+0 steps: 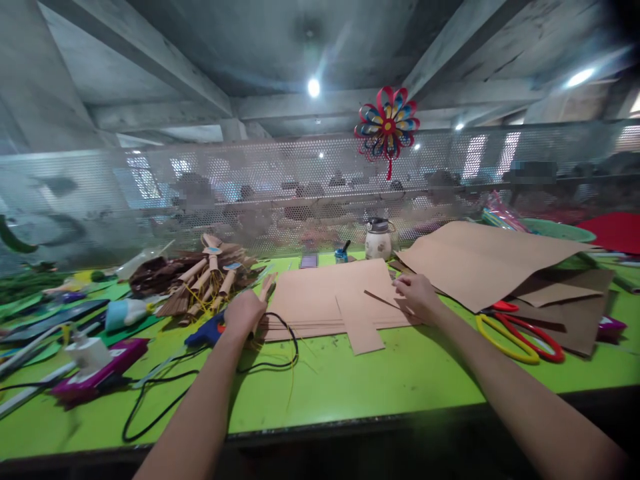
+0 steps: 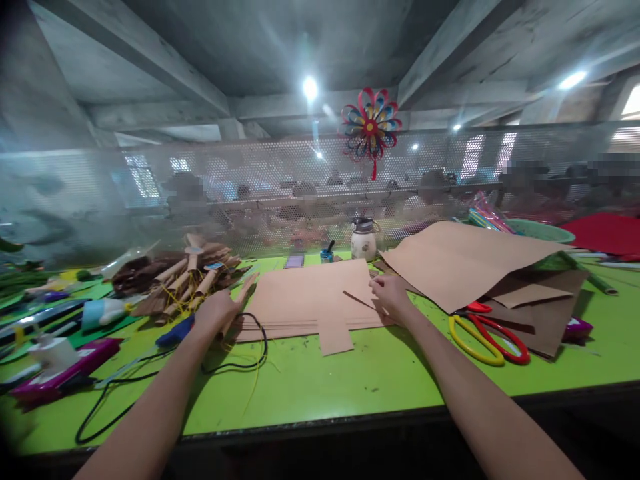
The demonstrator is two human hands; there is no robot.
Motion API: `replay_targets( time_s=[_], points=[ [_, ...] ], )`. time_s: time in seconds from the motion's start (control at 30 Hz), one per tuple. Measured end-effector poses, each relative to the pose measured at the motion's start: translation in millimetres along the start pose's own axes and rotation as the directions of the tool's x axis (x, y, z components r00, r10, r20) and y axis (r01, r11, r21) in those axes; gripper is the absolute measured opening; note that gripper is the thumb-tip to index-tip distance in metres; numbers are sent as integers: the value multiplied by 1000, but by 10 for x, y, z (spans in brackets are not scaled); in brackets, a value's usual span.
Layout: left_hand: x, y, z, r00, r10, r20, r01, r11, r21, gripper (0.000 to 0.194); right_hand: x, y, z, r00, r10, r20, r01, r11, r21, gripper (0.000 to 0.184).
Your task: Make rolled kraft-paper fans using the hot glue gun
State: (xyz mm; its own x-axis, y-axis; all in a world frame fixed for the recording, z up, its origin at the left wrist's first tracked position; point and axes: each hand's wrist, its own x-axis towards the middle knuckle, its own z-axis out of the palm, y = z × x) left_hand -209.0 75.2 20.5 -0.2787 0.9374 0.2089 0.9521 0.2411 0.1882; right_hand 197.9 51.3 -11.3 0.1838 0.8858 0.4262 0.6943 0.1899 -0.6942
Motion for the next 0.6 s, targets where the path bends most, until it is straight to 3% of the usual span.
replay_targets(
  time_s=[0.17, 0.33, 0.53, 0.6],
  points=[
    [-62, 36, -86, 998, -38, -48, 37, 999, -19, 36, 9, 3, 4, 1000, -4, 10, 4, 1000, -3, 28],
    [-134, 104, -160, 983, -23, -180, 12, 998, -62, 39, -5, 0, -4, 1000, -2, 31, 2, 1000, 13, 28],
    [-243, 252, -204, 927, 106, -361, -158, 981, -117, 36, -17, -5, 1, 1000, 3, 31, -4, 998, 59, 30],
    [-285, 311, -212, 888, 156, -433, -236, 962, -138, 34, -19, -21, 8, 999, 1, 32, -4, 997, 79, 30]
  ],
)
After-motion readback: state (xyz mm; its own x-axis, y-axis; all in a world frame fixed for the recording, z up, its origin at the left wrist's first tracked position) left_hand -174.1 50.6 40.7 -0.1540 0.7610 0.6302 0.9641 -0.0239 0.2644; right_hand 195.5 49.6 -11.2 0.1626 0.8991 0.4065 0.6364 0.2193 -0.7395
